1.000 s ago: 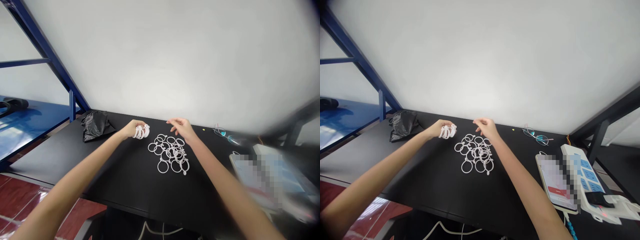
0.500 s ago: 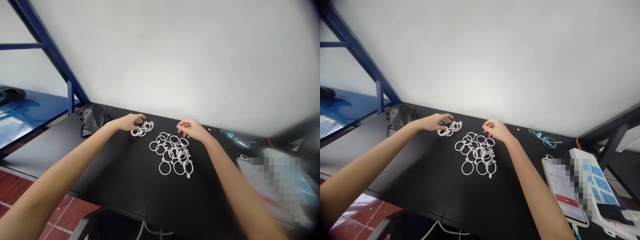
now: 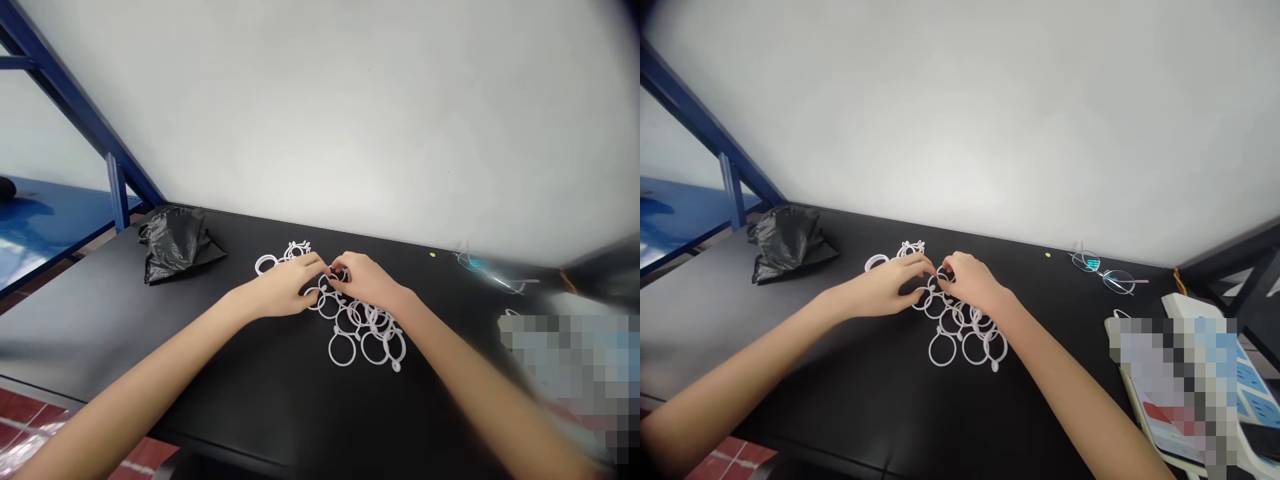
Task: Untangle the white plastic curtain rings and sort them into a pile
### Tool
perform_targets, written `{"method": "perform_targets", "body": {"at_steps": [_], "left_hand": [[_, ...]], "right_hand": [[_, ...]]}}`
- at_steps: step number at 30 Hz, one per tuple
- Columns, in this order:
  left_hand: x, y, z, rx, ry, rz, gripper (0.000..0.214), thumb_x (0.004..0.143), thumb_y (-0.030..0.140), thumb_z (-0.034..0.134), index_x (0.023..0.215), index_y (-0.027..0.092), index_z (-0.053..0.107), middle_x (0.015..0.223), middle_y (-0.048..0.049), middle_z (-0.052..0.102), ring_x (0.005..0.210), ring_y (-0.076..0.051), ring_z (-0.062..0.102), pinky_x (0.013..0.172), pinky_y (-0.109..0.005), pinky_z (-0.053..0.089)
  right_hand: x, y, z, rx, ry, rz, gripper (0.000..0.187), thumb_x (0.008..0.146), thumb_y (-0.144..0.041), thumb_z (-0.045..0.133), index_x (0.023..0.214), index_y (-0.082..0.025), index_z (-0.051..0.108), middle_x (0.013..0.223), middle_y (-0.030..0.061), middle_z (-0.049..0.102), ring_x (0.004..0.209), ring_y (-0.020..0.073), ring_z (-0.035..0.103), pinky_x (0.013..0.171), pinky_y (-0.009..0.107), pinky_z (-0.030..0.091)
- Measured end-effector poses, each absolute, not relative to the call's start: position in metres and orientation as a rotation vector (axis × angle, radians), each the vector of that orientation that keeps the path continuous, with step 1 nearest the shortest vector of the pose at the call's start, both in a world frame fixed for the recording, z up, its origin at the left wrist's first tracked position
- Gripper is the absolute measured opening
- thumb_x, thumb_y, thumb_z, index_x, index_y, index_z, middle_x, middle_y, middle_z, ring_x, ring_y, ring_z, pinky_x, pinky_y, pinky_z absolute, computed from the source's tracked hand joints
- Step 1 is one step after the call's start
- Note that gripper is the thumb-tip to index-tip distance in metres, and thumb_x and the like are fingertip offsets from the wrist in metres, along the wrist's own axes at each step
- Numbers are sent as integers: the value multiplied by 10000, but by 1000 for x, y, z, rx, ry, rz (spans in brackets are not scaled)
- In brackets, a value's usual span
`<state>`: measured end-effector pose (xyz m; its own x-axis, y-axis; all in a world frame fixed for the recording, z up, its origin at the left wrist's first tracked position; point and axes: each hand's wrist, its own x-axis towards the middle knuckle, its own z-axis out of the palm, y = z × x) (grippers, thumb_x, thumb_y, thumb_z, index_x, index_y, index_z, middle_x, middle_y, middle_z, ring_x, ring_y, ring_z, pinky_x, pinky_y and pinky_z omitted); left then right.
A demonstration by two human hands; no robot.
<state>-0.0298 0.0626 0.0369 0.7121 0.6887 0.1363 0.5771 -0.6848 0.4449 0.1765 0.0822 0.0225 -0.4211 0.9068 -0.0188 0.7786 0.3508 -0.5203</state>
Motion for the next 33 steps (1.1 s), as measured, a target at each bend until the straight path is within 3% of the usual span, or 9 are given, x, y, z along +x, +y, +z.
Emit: {"method": "perform_targets", "body": {"at_steps": [4, 8, 12, 16, 19, 24, 28, 33], "left_hand": [[-27, 60, 12, 2481, 1116, 527, 203, 903, 267, 517, 1080, 183, 571, 1038, -61, 607, 839, -181, 612, 714, -299, 492], [-27, 58, 3, 2464, 1188, 435, 107, 864, 216, 554, 942, 170, 610, 932, -33, 600, 681, -137, 572, 624, -270, 454], [-29, 57, 1, 2349, 1170, 467, 107, 865, 141, 517, 844, 158, 620, 749, 1, 589, 595, -110, 528, 570, -234, 417], [-31, 56, 2, 2091, 1077, 600, 115, 899, 206, 544, 886, 150, 644, 650, 23, 598, 572, -97, 536, 572, -204, 438], [-26, 53, 1, 2066, 1066, 634, 127, 898, 219, 557, 885, 152, 664, 652, 23, 598, 575, -93, 529, 585, -205, 438], [-13, 48, -8, 2228, 1181, 587, 132, 872, 188, 534, 886, 172, 664, 749, 7, 579, 606, -107, 515, 580, -234, 409], [-10, 45, -11, 2295, 1305, 567, 145, 787, 130, 531, 901, 176, 608, 867, -10, 564, 664, -128, 537, 595, -256, 410], [-11, 46, -13, 2285, 1343, 609, 171, 737, 84, 503, 872, 188, 513, 829, 2, 548, 650, -139, 517, 587, -266, 402]], "right_hand": [[175, 82, 15, -1529, -2280, 703, 106, 769, -113, 632, 840, -168, 688, 832, 45, 706, 704, 155, 622, 628, 264, 453], [180, 84, 18, -1503, -2213, 731, 74, 798, -175, 630, 771, -183, 699, 724, 9, 699, 609, 124, 601, 588, 241, 453], [186, 88, 17, -1526, -2146, 661, 99, 795, -223, 652, 725, -182, 708, 791, 23, 677, 590, 117, 569, 625, 271, 456], [190, 95, 13, -1562, -2100, 599, 143, 807, -291, 670, 724, -182, 710, 872, 35, 650, 606, 113, 560, 644, 280, 452], [192, 98, 8, -1595, -2073, 544, 142, 824, -291, 645, 747, -180, 686, 956, 45, 655, 627, 113, 553, 653, 282, 446], [191, 98, 1, -1655, -2101, 524, 53, 801, -246, 636, 785, -197, 649, 847, 18, 694, 634, 134, 559, 608, 268, 415], [186, 97, 2, -1703, -2144, 492, 39, 784, -205, 621, 819, -207, 639, 841, 12, 712, 709, 159, 595, 607, 264, 391], [185, 100, 10, -1741, -2202, 454, 96, 840, -190, 544, 780, -195, 617, 853, 36, 705, 742, 174, 602, 612, 281, 368]]}}
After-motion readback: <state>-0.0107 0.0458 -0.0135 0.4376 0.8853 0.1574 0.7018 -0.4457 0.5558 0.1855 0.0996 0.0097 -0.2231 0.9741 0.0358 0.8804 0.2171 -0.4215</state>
